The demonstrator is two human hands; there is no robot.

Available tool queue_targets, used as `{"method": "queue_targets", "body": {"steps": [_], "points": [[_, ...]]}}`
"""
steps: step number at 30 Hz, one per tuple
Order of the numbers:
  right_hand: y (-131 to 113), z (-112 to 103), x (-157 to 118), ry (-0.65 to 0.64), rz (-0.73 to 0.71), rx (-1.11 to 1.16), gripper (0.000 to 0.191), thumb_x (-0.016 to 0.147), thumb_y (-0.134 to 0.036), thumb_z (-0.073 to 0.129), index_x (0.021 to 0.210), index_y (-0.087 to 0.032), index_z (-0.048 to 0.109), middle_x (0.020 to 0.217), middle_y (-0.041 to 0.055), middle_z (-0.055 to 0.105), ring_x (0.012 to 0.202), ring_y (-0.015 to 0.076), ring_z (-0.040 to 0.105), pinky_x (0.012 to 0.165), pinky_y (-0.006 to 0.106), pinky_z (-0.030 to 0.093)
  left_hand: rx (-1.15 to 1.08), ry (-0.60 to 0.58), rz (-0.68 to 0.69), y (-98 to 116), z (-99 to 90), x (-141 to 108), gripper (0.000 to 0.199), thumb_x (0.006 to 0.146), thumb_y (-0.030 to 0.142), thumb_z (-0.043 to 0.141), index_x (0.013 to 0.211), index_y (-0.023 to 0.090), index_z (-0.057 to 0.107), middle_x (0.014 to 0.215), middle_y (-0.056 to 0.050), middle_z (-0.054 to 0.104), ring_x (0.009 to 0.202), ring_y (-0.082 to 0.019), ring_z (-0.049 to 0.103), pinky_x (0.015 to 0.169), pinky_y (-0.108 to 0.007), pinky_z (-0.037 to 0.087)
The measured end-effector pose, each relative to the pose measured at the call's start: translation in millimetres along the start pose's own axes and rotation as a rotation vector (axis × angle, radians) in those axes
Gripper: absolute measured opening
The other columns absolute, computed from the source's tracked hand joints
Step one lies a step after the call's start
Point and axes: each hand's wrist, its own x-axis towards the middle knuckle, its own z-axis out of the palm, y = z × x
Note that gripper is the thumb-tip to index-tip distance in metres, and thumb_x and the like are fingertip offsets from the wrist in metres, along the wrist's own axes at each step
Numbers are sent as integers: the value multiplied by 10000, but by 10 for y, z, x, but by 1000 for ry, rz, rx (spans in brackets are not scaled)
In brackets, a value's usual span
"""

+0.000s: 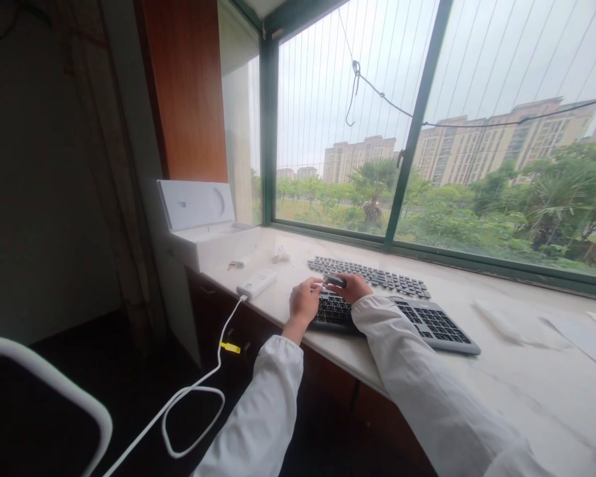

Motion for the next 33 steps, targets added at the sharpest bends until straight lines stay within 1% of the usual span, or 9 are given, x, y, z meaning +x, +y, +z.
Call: {"method": "queue_targets", "body": {"steps": [3, 11, 15, 19, 22, 24, 26, 30, 33], "points": [[29, -11, 9, -19, 9, 62, 332, 762, -488, 652, 837, -178, 747, 621, 17, 652, 624, 174, 601, 608, 254, 412, -21, -2, 28, -12, 12, 1, 234, 827, 239, 629, 1053, 287, 666, 935, 10, 728, 881, -159, 650, 787, -255, 465], [59, -31, 34, -115, -12, 125, 438, 733, -567, 646, 911, -182, 756, 594, -10, 619, 595, 151, 566, 581, 234, 401, -25, 17, 21, -42, 34, 15, 139, 832, 289, 639, 955, 257, 695, 934, -5, 725, 881, -149, 648, 776, -241, 465], [66, -57, 49, -154, -18, 82, 443, 735, -570, 650, 912, -179, 758, 638, 6, 653, 643, 166, 593, 614, 239, 415, 4, -12, 20, -8, 2, -20, 146, 828, 317, 644, 949, 262, 705, 928, -14, 726, 877, -163, 647, 761, -244, 462], [48, -145, 73, -255, -63, -16, 408, 739, -545, 669, 906, -184, 759, 637, 22, 667, 638, 172, 609, 618, 250, 418, 53, -50, 38, 24, -27, -51, 153, 825, 280, 643, 962, 290, 709, 959, -11, 725, 917, -183, 635, 786, -264, 458], [25, -258, 129, -327, -58, -87, 353, 740, -507, 685, 912, -208, 759, 656, 31, 683, 657, 188, 630, 631, 264, 426, 71, -83, 14, 33, -32, -45, 189, 830, 275, 628, 999, 313, 703, 970, -4, 725, 935, -191, 633, 793, -276, 464], [44, -345, 202, -335, -25, -138, 283, 746, -474, 686, 898, -247, 759, 712, 28, 706, 707, 198, 645, 666, 268, 436, 76, -101, -3, 35, -31, -35, 220, 834, 268, 616, 1034, 316, 692, 964, -4, 725, 941, -188, 632, 800, -279, 468], [114, -425, 305, -299, 28, -197, 231, 755, -442, 682, 879, -262, 757, 743, 23, 713, 730, 199, 647, 682, 267, 436, 82, -111, -15, 40, -28, -28, 225, 839, 256, 604, 1040, 313, 686, 948, -3, 726, 935, -183, 632, 807, -282, 469], [383, -519, 567, -242, 158, -282, 217, 731, -432, 711, 850, -256, 757, 704, 12, 693, 713, 190, 636, 672, 262, 430, 110, -142, -36, 57, -23, -25, 203, 854, 248, 582, 1021, 298, 685, 932, -12, 725, 925, -177, 632, 816, -279, 464], [611, -499, 776, -240, 274, -337, 212, 713, -445, 721, 835, -275, 756, 689, 6, 678, 724, 196, 628, 665, 267, 430, 124, -173, -37, 59, -19, -22, 193, 866, 247, 567, 1013, 289, 686, 944, -23, 723, 916, -175, 633, 819, -276, 462]]}}
